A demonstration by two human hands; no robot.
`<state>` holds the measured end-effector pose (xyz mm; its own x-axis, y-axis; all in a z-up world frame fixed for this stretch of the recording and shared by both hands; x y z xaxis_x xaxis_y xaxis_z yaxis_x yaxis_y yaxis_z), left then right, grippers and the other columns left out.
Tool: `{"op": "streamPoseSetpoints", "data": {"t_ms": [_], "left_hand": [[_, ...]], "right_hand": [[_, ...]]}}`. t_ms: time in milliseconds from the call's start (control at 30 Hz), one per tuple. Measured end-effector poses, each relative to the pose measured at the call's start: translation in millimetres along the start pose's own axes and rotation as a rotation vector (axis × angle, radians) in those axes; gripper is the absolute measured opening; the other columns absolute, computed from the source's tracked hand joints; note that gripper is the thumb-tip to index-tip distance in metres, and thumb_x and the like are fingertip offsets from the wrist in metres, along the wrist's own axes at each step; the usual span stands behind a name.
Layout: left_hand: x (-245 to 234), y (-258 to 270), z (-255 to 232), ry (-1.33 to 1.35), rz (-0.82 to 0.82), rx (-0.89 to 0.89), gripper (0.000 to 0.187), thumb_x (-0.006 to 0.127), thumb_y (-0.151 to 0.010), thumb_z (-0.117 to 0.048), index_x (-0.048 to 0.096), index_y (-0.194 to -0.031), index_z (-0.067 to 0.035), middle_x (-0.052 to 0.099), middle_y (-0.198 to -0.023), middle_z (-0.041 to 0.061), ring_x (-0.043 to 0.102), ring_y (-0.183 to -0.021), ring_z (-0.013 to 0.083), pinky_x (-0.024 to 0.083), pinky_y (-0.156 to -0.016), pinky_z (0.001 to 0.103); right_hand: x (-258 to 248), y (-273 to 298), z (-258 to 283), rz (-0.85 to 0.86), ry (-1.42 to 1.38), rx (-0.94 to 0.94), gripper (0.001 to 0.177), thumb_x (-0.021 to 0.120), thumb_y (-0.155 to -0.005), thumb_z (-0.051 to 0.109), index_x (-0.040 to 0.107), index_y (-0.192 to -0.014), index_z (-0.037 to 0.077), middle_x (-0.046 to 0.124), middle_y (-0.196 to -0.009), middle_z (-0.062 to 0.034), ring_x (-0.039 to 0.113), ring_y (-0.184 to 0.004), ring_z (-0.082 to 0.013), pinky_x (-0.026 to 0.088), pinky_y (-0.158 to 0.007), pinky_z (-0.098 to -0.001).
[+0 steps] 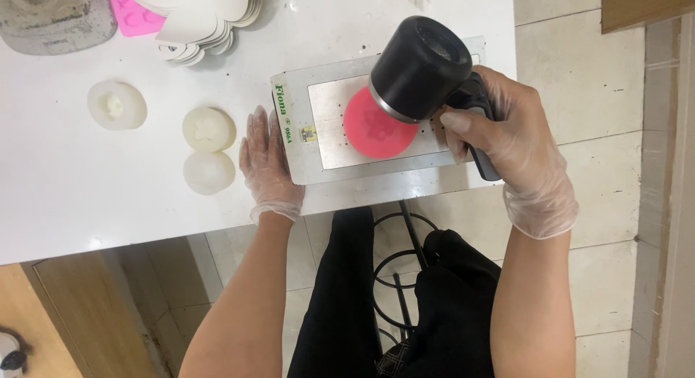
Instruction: The person is using a heat gun and molds to create wax products.
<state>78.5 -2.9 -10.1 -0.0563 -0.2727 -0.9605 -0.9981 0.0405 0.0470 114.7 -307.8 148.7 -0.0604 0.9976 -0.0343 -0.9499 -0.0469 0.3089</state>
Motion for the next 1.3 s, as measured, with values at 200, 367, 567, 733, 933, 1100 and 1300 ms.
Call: {"op": "streamPoseSetpoints", "data": {"t_ms": [200,367,567,733,933,1100,1300], "left_hand": [[-3.8,-1.8,-2.9,0.034,0.042,-0.027,0.066,0.049,-0.103,-0.027,0.029,-0.164,-0.011,0.018,-0.173,0.005,0.012,-0.16,0.021,0.008,-0.128,0.042],[-3.2,-1.3,-3.5,0.016,0.046,-0.026,0.065,0.049,-0.104,-0.029,0.03,-0.163,-0.012,0.018,-0.173,0.005,0.012,-0.161,0.0209,0.009,-0.128,0.042],[-1.2,-1.1,-4.2,0.033,0.015,0.005,0.065,0.051,-0.104,-0.03,0.031,-0.163,-0.012,0.019,-0.173,0.006,0.013,-0.16,0.0212,0.009,-0.128,0.044],[-0.3,-0.6,-2.9,0.042,0.036,-0.017,0.066,0.051,-0.103,-0.028,0.031,-0.163,-0.01,0.018,-0.173,0.007,0.013,-0.16,0.0219,0.009,-0.128,0.044],[-1.4,0.8,-5.3,0.014,0.019,0.016,0.069,0.052,-0.102,-0.028,0.028,-0.163,-0.008,0.018,-0.173,0.008,0.013,-0.161,0.0227,0.008,-0.128,0.044],[1.1,1.3,-3.0,-0.005,-0.011,0.035,0.069,0.052,-0.104,-0.028,0.026,-0.164,-0.008,0.018,-0.173,0.008,0.013,-0.161,0.0221,0.008,-0.129,0.043],[-2.9,-1.5,-8.1,-0.028,0.05,0.0,0.071,0.052,-0.101,-0.026,0.026,-0.163,-0.007,0.017,-0.173,0.01,0.012,-0.16,0.0238,0.008,-0.127,0.045]], "right_hand": [[2.0,1.7,2.6,-0.025,-0.016,-0.01,0.021,0.071,-0.082,0.02,0.067,-0.097,0.006,0.058,-0.063,-0.002,0.057,-0.056,-0.0108,0.047,-0.053,-0.0272],[2.1,4.6,4.4,-0.046,0.011,0.012,0.02,0.072,-0.083,0.02,0.068,-0.096,0.006,0.059,-0.063,-0.0018,0.057,-0.056,-0.0107,0.047,-0.053,-0.027],[-0.9,4.2,3.2,-0.059,0.033,0.009,0.017,0.072,-0.085,0.019,0.068,-0.094,0.007,0.059,-0.063,-0.0017,0.058,-0.056,-0.0104,0.048,-0.053,-0.027],[-0.2,4.8,3.5,-0.051,0.013,0.02,0.015,0.071,-0.086,0.018,0.069,-0.095,0.007,0.06,-0.064,-0.0016,0.057,-0.058,-0.0099,0.048,-0.055,-0.0269],[1.3,5.9,6.0,-0.063,-0.005,0.032,0.021,0.074,-0.083,0.02,0.072,-0.101,0.009,0.061,-0.066,0.0,0.058,-0.058,-0.0089,0.049,-0.056,-0.0264],[0.4,5.1,5.2,-0.068,-0.001,0.021,0.02,0.075,-0.082,0.022,0.072,-0.097,0.009,0.061,-0.064,0.0003,0.058,-0.057,-0.009,0.049,-0.055,-0.0264],[-1.0,7.5,7.1,-0.114,0.033,0.039,0.022,0.075,-0.082,0.024,0.072,-0.098,0.009,0.061,-0.063,0.0005,0.058,-0.054,-0.0091,0.05,-0.055,-0.0259]]}}
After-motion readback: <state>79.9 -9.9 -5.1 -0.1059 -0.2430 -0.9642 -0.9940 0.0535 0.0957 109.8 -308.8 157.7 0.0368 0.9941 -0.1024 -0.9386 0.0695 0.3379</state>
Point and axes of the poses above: each hand's wrist, its own y-axis away from the middle knuckle, its own x-axis out of the palm, z = x × y, the point moved 8 cm from there along -y, towards the middle knuckle
